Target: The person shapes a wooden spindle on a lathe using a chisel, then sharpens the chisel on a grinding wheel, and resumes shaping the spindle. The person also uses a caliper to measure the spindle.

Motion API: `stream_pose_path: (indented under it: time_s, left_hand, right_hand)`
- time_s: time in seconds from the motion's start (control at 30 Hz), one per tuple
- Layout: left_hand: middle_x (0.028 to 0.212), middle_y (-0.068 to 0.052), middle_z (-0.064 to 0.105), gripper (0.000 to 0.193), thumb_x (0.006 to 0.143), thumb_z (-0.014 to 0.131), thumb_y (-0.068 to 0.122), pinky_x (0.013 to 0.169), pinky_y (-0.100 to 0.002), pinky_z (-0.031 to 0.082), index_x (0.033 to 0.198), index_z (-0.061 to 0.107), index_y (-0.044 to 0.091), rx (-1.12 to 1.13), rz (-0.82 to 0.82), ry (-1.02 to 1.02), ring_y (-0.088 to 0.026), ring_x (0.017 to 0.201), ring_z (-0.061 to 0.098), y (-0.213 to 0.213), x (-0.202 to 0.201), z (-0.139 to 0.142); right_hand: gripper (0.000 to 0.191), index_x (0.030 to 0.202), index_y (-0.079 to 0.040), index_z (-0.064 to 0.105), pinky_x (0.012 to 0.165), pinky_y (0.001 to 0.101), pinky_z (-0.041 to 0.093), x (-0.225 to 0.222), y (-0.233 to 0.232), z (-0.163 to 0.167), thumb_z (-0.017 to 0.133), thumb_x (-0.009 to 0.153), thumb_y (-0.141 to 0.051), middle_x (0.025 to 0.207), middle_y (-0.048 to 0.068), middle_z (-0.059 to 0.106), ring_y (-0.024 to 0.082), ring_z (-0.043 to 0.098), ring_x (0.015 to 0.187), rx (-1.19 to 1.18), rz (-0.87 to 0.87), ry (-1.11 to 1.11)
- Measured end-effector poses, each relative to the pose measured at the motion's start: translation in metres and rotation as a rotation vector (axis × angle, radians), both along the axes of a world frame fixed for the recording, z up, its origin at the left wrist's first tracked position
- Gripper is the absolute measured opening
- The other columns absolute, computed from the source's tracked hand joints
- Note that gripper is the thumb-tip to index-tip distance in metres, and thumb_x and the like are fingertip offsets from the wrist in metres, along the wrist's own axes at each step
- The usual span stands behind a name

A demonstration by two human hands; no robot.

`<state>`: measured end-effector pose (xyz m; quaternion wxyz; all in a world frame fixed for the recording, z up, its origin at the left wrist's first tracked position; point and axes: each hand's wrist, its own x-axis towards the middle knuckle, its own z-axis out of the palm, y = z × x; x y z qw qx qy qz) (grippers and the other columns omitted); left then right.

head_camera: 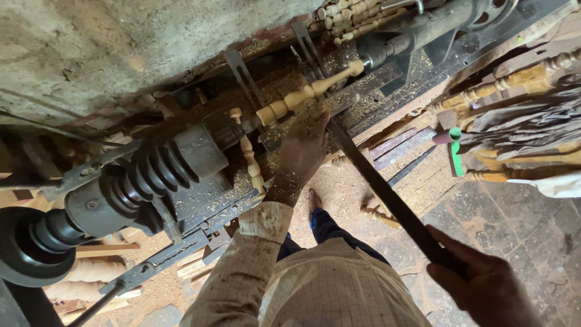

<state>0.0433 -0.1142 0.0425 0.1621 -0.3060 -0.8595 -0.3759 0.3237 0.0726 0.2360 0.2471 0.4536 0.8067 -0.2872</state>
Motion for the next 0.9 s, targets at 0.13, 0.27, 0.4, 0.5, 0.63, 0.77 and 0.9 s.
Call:
stream_pose_path:
  time_s: [0.13,0.27,0.4,0.5,0.63,0.77,0.9]
  left_hand:
    - [0.135,-0.017,0.068,0.036,0.098,0.068,0.021,0.096,-0.041,0.060,0.132,0.068,0.010,-0.005,0.037,-0.012,-0.035,0.115,0.070,0.000,0.001,0.007]
    - [0.131,-0.015,0.071,0.034,0.098,0.069,0.022,0.095,-0.041,0.061,0.129,0.069,0.010,0.028,0.058,0.022,-0.033,0.113,0.072,0.001,0.001,0.013]
    - [0.127,-0.014,0.073,0.034,0.098,0.071,0.026,0.092,-0.041,0.063,0.128,0.070,0.009,0.025,0.104,-0.016,-0.032,0.108,0.073,0.003,0.004,0.015]
    - [0.124,-0.014,0.074,0.033,0.100,0.070,0.027,0.086,-0.042,0.064,0.127,0.070,0.008,0.031,0.150,0.011,-0.031,0.103,0.075,0.009,0.007,0.011]
    - [0.112,-0.012,0.075,0.032,0.102,0.072,0.033,0.078,-0.042,0.067,0.123,0.073,0.008,-0.045,0.244,0.056,-0.026,0.085,0.077,0.020,0.008,0.003]
    - [0.124,-0.021,0.074,0.025,0.115,0.065,0.024,0.067,-0.032,0.067,0.122,0.071,0.001,0.029,0.345,0.143,-0.026,0.090,0.079,0.037,0.006,-0.003]
    - [0.116,-0.018,0.075,0.031,0.109,0.065,0.032,0.059,-0.030,0.063,0.120,0.075,0.005,-0.171,0.511,0.175,-0.024,0.089,0.078,0.048,0.012,0.000]
  right_hand:
    - [0.061,0.144,-0.029,0.067,0.043,0.0341,0.041,-0.004,0.041,0.003,0.082,0.088,-0.010,0.061,0.007,0.052,0.015,0.045,0.048,-0.069,-0.056,0.008]
    - [0.065,0.146,-0.027,0.063,0.041,0.0329,0.042,-0.008,0.094,-0.008,0.083,0.088,-0.005,0.065,0.007,0.058,0.014,0.042,0.047,-0.089,0.101,0.020]
    - [0.071,0.149,-0.025,0.064,0.039,0.0349,0.037,-0.015,0.149,-0.033,0.082,0.086,0.003,0.062,0.007,0.053,0.014,0.036,0.050,-0.243,0.150,0.187]
    - [0.073,0.149,-0.022,0.063,0.040,0.0336,0.037,-0.028,0.188,-0.046,0.078,0.085,0.008,0.065,0.006,0.055,0.013,0.038,0.052,-0.297,0.212,0.187]
    - [0.068,0.149,-0.026,0.062,0.039,0.0351,0.038,-0.070,0.236,-0.056,0.080,0.090,0.002,0.063,0.007,0.051,0.015,0.038,0.050,-0.295,0.305,0.070]
    - [0.067,0.151,-0.029,0.058,0.042,0.0375,0.051,-0.123,0.275,-0.072,0.082,0.093,-0.005,0.069,0.010,0.063,0.018,0.050,0.046,-0.155,0.553,-0.080]
    - [0.066,0.149,-0.023,0.061,0.041,0.0387,0.043,-0.177,0.308,-0.085,0.080,0.089,-0.004,0.064,0.012,0.064,0.019,0.047,0.046,-0.292,0.607,0.004]
